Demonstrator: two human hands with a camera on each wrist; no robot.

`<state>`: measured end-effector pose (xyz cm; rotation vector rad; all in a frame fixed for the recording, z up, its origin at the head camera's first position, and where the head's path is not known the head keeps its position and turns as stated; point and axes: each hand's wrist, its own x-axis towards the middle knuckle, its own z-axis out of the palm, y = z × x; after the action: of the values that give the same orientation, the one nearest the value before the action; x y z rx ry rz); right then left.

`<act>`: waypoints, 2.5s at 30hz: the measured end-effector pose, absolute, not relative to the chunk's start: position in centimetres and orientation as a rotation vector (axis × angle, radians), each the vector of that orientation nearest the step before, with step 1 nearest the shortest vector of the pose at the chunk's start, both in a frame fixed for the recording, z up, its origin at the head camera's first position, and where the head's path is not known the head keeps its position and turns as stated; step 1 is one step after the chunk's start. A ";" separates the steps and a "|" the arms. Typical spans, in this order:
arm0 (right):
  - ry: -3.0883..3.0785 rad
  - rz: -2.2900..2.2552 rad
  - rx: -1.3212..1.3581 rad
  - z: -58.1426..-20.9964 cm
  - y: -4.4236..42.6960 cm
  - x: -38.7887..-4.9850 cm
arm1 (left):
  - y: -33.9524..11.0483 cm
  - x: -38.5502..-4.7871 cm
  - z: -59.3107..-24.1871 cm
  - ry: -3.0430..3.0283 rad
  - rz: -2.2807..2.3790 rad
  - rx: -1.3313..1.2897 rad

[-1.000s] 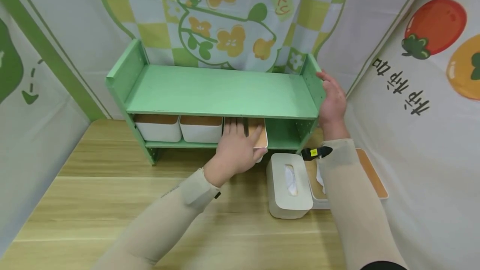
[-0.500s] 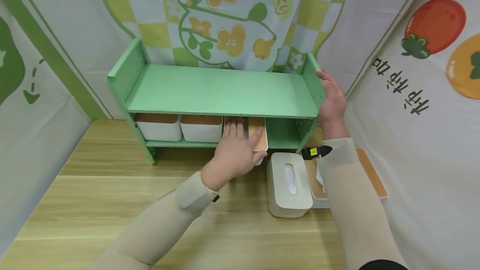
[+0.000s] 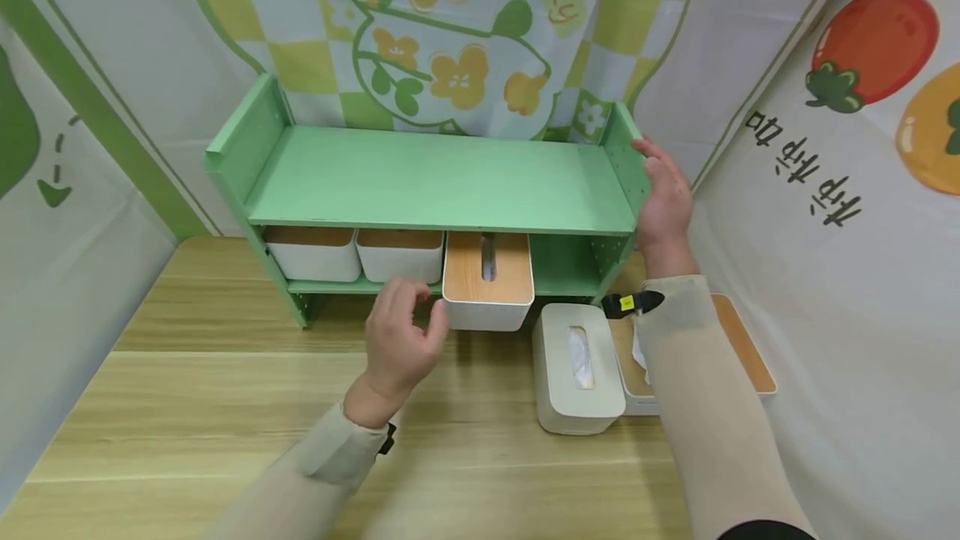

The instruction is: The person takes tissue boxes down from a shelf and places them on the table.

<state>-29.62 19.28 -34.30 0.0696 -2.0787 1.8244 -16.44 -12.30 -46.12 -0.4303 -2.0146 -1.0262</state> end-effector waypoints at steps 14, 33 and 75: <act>-2.098 1.779 0.076 -34.1 19.1 -29.3 | -12.7 -18.2 -45.1 -2.104 -2.745 0.269; -2.055 1.803 0.086 -34.1 19.0 -29.4 | -12.7 -19.9 -45.7 -2.098 -2.815 0.317; -2.044 1.805 0.136 -34.3 19.0 -29.4 | -14.1 -19.8 -46.1 -2.441 -2.795 0.003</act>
<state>-29.36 19.01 -34.25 0.1359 -2.0442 1.8054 -19.84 -14.11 -46.11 0.0033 -2.4406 -2.7945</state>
